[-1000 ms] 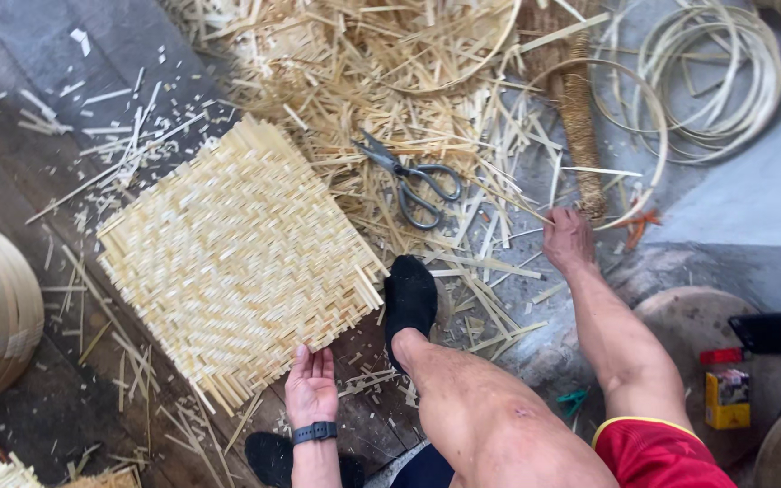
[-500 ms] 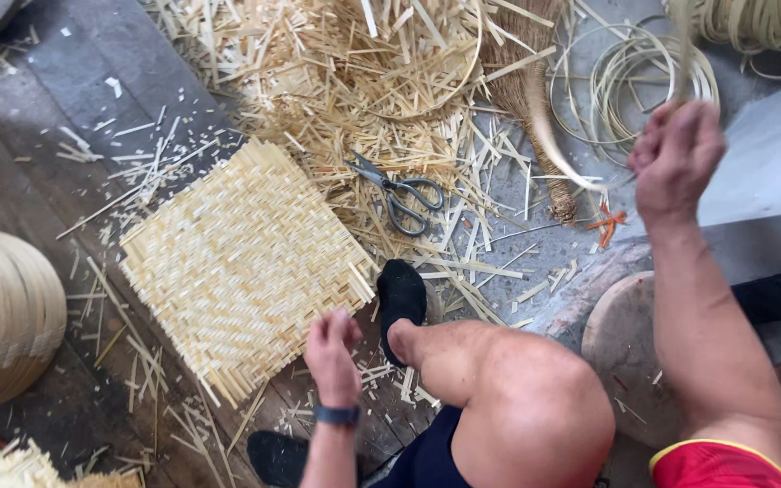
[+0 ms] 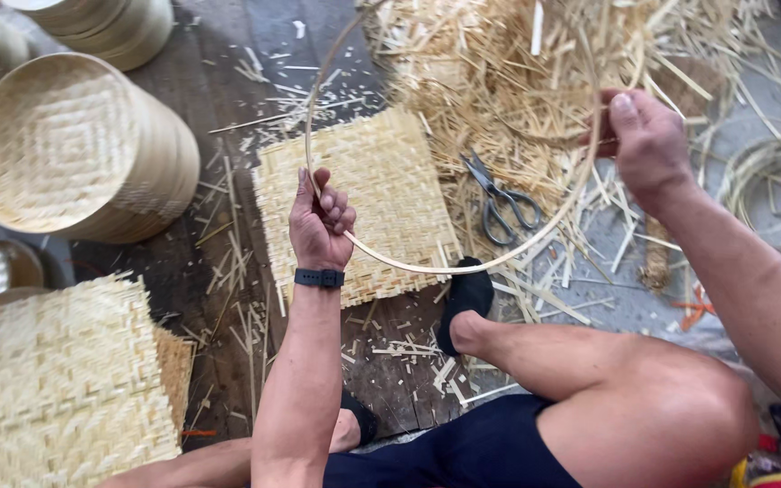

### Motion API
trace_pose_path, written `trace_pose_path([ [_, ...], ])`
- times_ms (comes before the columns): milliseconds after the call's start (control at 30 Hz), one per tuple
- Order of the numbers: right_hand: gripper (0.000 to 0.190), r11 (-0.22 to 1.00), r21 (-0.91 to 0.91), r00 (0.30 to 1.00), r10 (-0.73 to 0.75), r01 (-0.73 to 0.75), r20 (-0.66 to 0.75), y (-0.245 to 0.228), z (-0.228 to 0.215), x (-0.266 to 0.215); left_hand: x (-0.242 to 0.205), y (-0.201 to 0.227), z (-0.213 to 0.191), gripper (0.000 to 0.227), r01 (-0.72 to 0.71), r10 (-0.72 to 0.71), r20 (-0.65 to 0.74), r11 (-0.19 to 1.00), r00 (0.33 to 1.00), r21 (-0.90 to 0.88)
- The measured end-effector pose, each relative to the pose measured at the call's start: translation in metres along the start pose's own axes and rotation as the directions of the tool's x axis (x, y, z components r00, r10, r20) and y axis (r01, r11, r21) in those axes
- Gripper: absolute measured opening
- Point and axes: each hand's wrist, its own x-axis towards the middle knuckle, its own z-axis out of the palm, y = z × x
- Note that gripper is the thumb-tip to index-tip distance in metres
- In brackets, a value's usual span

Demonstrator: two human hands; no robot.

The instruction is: The person trims the excess bamboo from a circular frame using scissors, applies glue to a bamboo strip, and fits a woven bamboo mat into a circular frame to form a lid.

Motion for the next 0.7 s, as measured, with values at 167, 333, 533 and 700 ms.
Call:
trace_pose_path([
  [167,0.051,0.275,-0.573,0.620,-0.523,0.772,0.584,-0.038,0.055,-0.023,-0.001,0.033,-0.022,0.032,-0.065,0.060,-0.036,0.988,0.998,-0.143],
  [333,0.046,0.214,-0.331,0.393,-0.560,0.919,0.730,-0.063,0.127,-0.050,-0.020,0.057,0.017,0.040,-0.162,0.148,-0.121,0.979,0.982,-0.122],
  [533,0.035,0.180,-0.304,0.326,-0.774,0.935,0.543,-0.114,0.132,-0.053,-0.094,0.077,0.083,0.030,-0.775,0.243,0.775,-0.122,0.583,0.620],
  [700,0.038,0.111,-0.422,0.325,-0.816,0.900,0.478,-0.130,0.150,-0.044,-0.132,0.061,0.096,0.027,-0.426,0.168,0.393,0.270,0.904,0.864],
])
